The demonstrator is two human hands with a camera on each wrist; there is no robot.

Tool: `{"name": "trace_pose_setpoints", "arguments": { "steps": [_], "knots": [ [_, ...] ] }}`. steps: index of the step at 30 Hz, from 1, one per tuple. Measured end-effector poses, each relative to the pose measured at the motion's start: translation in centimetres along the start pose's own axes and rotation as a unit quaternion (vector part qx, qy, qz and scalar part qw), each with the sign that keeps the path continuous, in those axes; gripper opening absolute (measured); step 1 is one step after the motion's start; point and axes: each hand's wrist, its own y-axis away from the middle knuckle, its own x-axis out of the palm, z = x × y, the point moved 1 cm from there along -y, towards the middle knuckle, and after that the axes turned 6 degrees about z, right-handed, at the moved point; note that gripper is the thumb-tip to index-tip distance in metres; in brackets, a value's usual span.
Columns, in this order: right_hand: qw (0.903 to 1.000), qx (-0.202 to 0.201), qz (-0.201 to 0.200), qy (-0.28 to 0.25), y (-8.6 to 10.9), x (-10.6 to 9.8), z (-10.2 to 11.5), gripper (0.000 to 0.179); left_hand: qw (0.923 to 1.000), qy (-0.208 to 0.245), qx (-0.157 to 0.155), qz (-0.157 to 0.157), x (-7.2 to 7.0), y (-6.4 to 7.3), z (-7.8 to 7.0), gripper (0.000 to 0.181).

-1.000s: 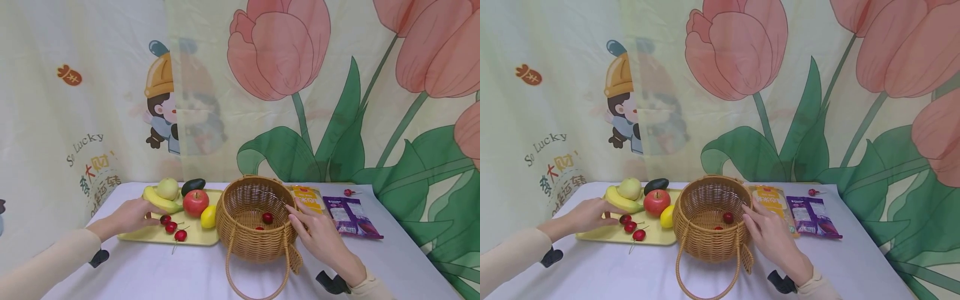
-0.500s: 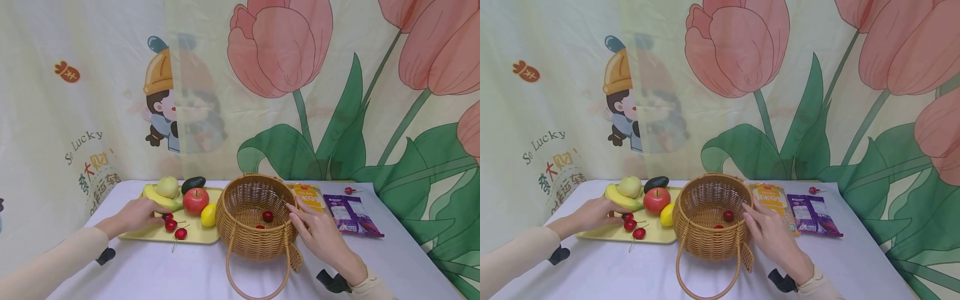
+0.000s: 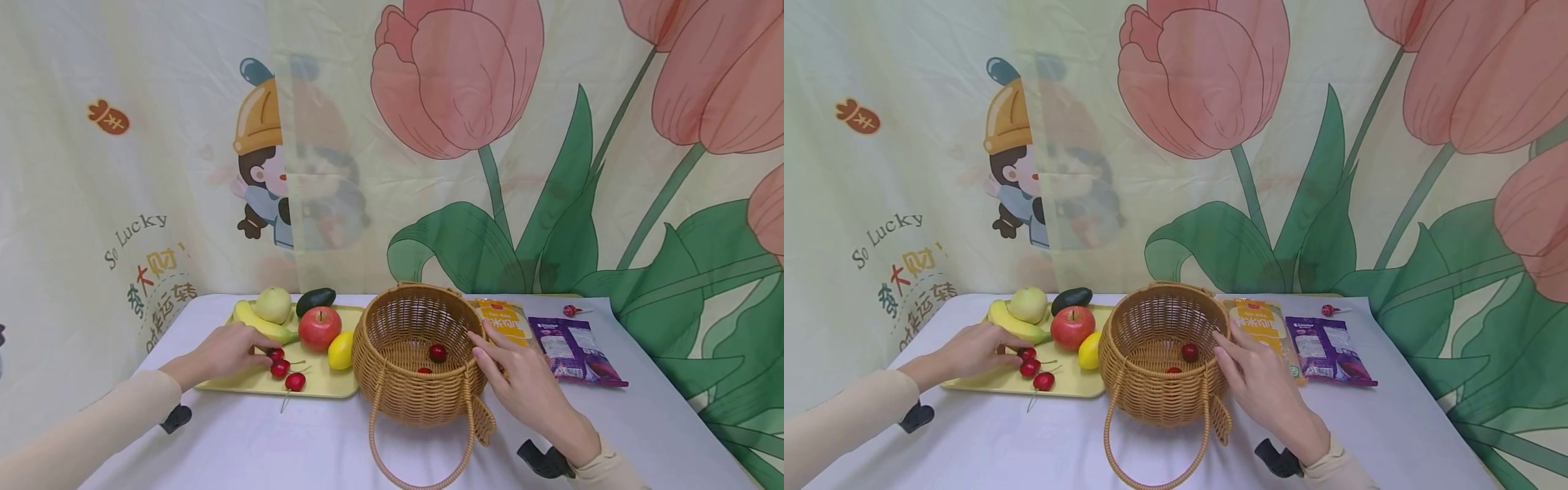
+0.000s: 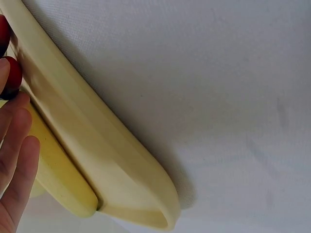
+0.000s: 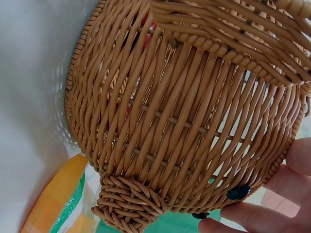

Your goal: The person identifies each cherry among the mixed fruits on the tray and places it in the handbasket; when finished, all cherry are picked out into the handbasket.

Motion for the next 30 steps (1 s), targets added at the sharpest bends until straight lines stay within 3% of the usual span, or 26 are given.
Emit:
{"name": "trace_pose_setpoints", "arguments": {
  "steps": [21, 30],
  "knots": [
    [1.0000, -0.004, -0.003, 0.002, 0.1, 0.0, 0.0, 0.035, 0.9998, 0.002, -0.005, 0.018, -0.5, -0.2, -0.4, 0.032],
    [1.0000, 0.000, 0.001, 0.001, 0.0, -0.1, 0.0, 0.035, 0.9995, -0.031, -0.006, 0.002, -3.0, 0.8, -0.5, 0.032]
  ]
}}
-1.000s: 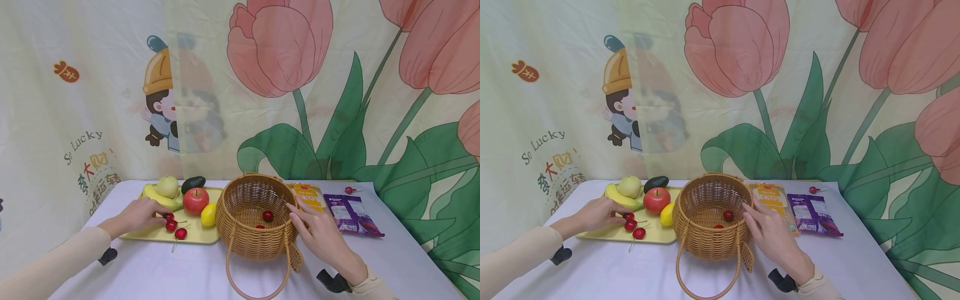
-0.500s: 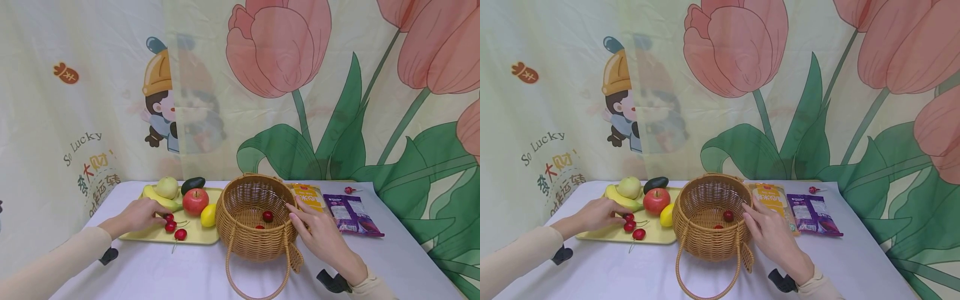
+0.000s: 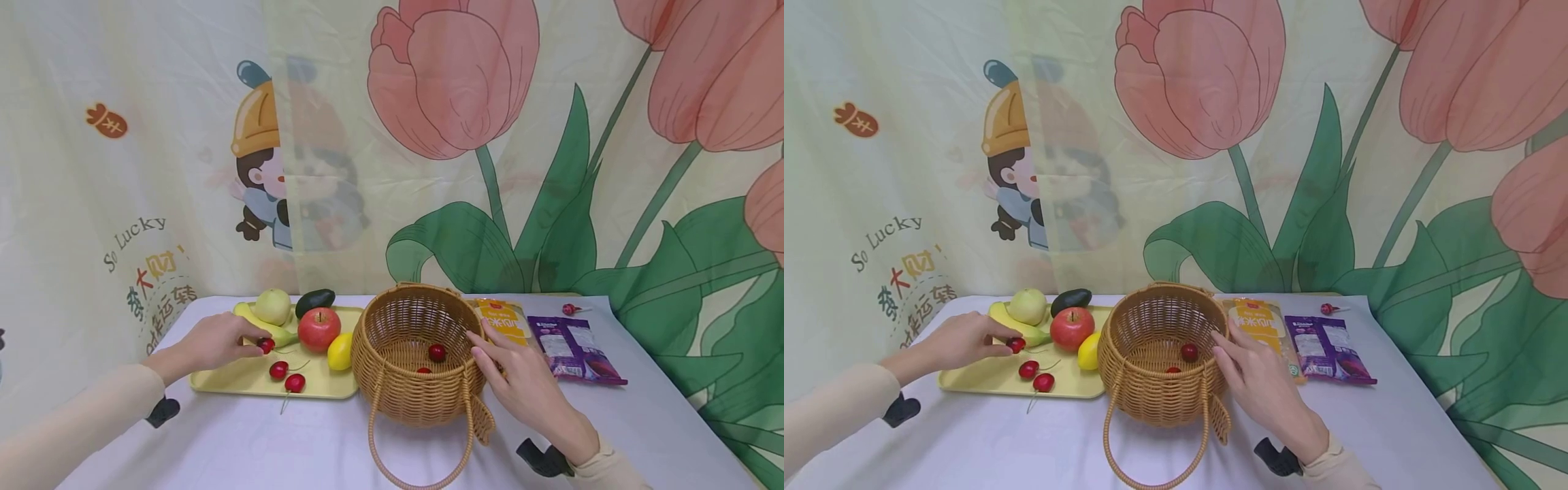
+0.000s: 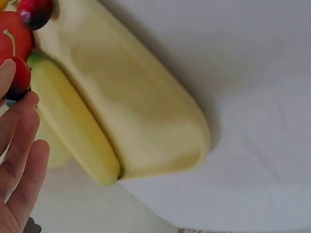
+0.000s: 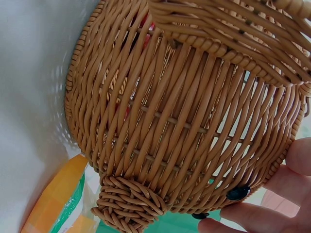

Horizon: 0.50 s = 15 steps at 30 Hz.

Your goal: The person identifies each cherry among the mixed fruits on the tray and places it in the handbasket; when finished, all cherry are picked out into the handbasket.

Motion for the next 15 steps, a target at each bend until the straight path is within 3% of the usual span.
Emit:
{"name": "trace_pose_setpoints", "arguments": {
  "steps": [3, 7, 15],
  "knots": [
    [1.0000, -0.006, -0.005, 0.002, 0.0, 0.0, 0.0, 0.034, 0.9999, -0.009, 0.000, -0.007, -1.3, 0.5, -0.4, 0.032],
    [0.9999, -0.008, -0.009, 0.005, -0.1, -0.1, 0.0, 0.034, 0.9990, -0.034, 0.023, -0.021, -3.5, 0.5, -1.4, 0.029],
    [0.9999, -0.007, -0.006, 0.004, 0.0, 0.0, 0.0, 0.034, 0.9971, -0.032, 0.068, -0.013, -7.5, -1.7, -4.7, 0.029]
  ]
}}
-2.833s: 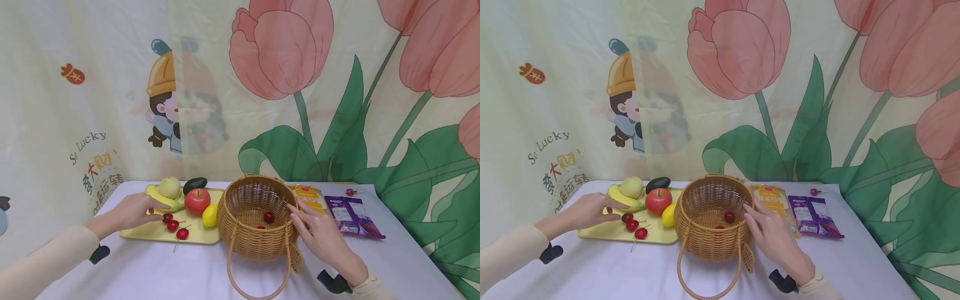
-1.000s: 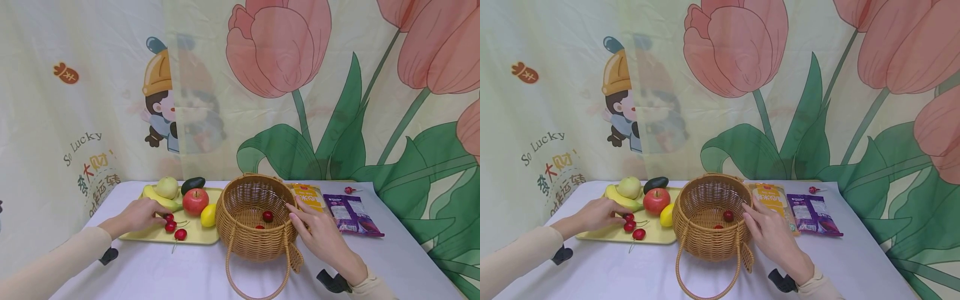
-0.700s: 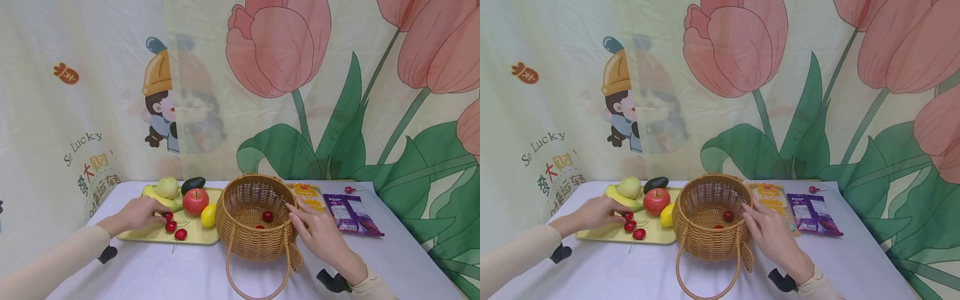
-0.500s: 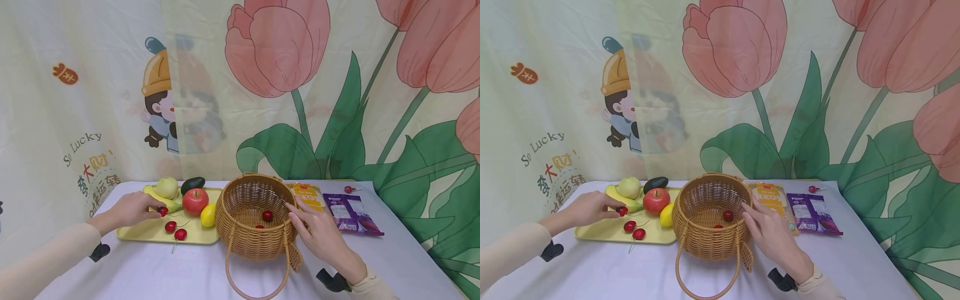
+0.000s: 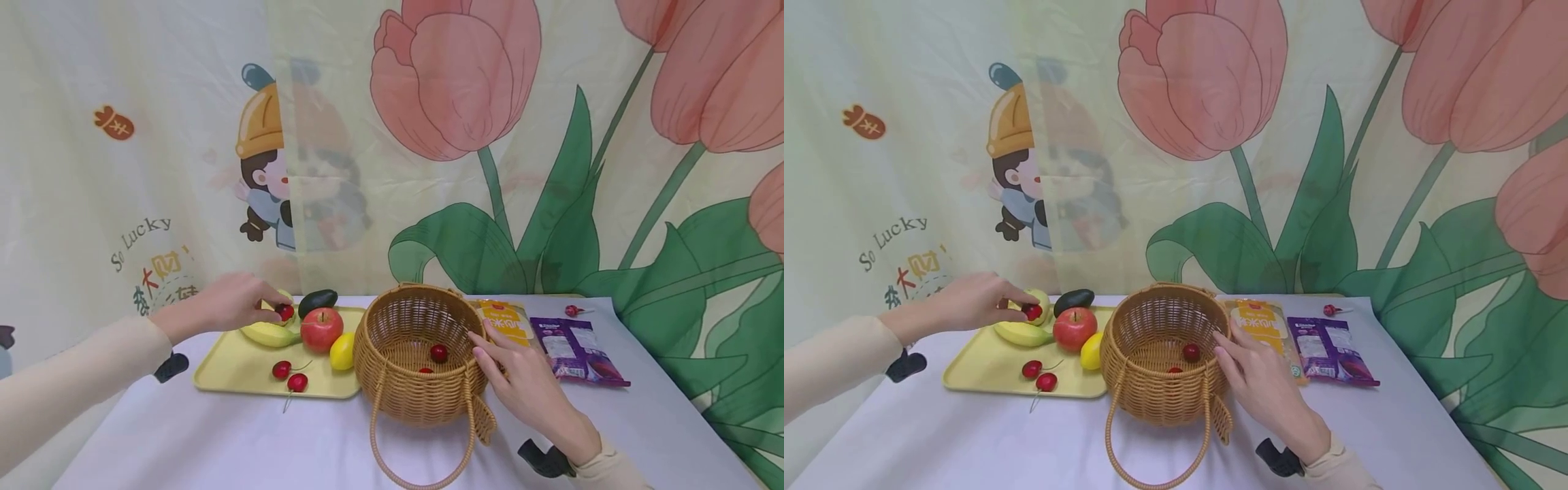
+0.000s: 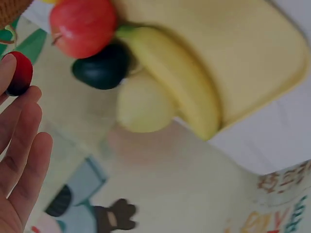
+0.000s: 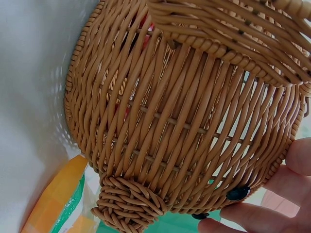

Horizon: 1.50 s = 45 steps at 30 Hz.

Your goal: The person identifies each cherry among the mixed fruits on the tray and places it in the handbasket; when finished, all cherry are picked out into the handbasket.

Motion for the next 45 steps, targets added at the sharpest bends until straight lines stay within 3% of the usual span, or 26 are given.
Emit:
{"name": "trace_pose_setpoints", "arguments": {
  "steps": [6, 9, 16, 22, 26, 30, 33, 39, 45],
  "knots": [
    [0.9999, 0.009, 0.004, -0.003, 0.1, 0.0, 0.0, 0.034, 0.9982, -0.020, 0.056, 0.002, -2.6, -3.9, -3.1, 0.029],
    [1.0000, 0.008, 0.005, -0.002, 0.0, 0.1, 0.0, 0.034, 0.9965, -0.035, 0.072, 0.026, -3.6, -6.0, -4.9, 0.028],
    [0.9999, 0.012, 0.009, -0.001, 0.0, 0.1, -0.1, 0.035, 0.9889, -0.080, 0.066, 0.106, -4.7, -11.0, -8.6, 0.024],
    [0.9998, 0.016, 0.015, 0.000, 0.0, 0.2, -0.1, 0.035, 0.9777, -0.100, 0.098, 0.157, -4.9, -14.5, -11.8, 0.022],
    [0.9997, 0.017, 0.016, -0.002, 0.1, 0.1, -0.1, 0.036, 0.9729, -0.119, 0.095, 0.174, -4.2, -16.8, -13.6, 0.024],
    [0.9994, 0.025, 0.023, 0.000, 0.1, 0.1, -0.1, 0.036, 0.9720, -0.108, 0.088, 0.189, -2.8, -18.6, -15.3, 0.025],
    [0.9994, 0.026, 0.023, 0.000, 0.1, 0.1, 0.0, 0.036, 0.9703, -0.100, 0.100, 0.196, -1.8, -19.6, -16.4, 0.026],
    [0.9999, 0.012, 0.008, 0.006, 0.2, 0.3, -0.1, 0.035, 0.9704, -0.092, 0.107, 0.196, 0.2, -20.9, -17.5, 0.028],
    [0.9999, 0.004, -0.001, 0.010, 0.0, 0.1, -0.1, 0.034, 0.9689, -0.106, 0.129, 0.183, 2.6, -21.7, -17.7, 0.023]
  ]
}}
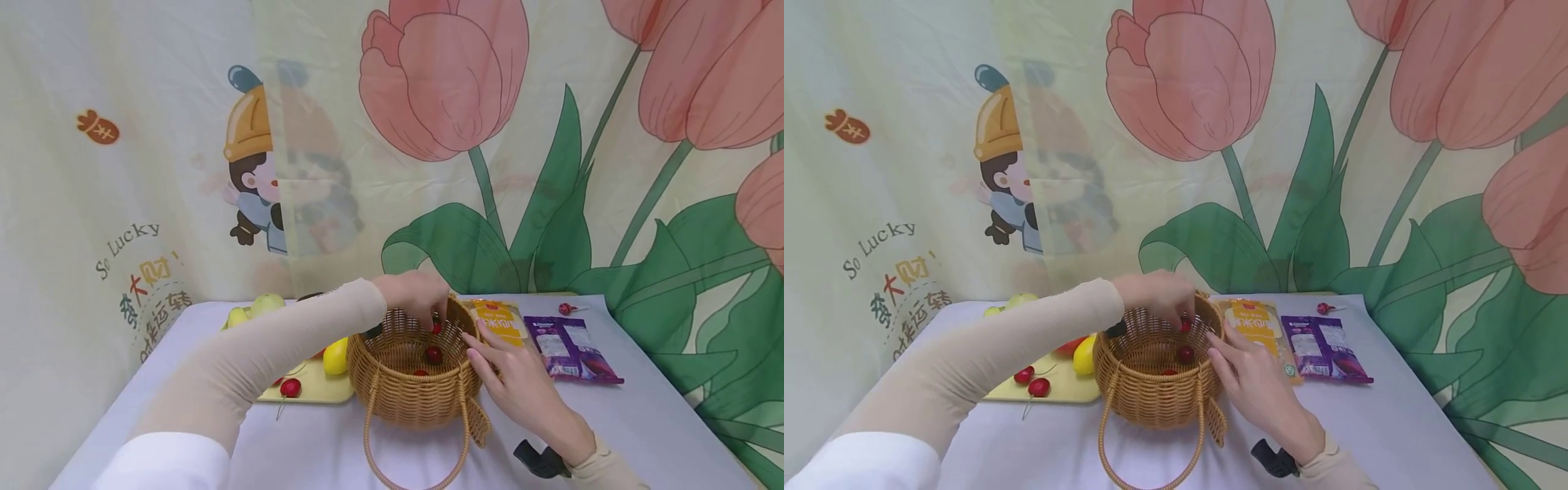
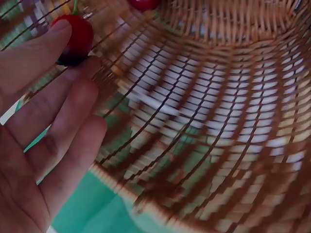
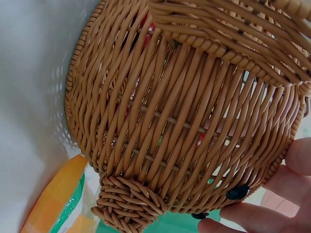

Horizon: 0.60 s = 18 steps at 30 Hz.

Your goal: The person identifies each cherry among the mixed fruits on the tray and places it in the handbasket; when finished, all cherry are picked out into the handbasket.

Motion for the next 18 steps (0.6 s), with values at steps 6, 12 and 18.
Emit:
{"name": "trace_pose_setpoints", "arguments": {
  "steps": [6, 12, 18],
  "knots": [
    [1.0000, 0.001, 0.001, -0.001, -0.1, 0.0, 0.0, 0.034, 0.9998, -0.012, 0.008, -0.016, 2.0, -1.0, 0.0, 0.020],
    [1.0000, 0.005, 0.005, 0.000, 0.0, 0.0, 0.1, 0.034, 0.9996, -0.002, 0.020, -0.018, 3.3, -1.6, -0.2, 0.023],
    [0.9998, 0.014, 0.015, 0.002, 0.0, -0.1, 0.0, 0.036, 0.9995, 0.017, 0.022, -0.012, 4.1, -1.9, -0.2, 0.023]
  ]
}}
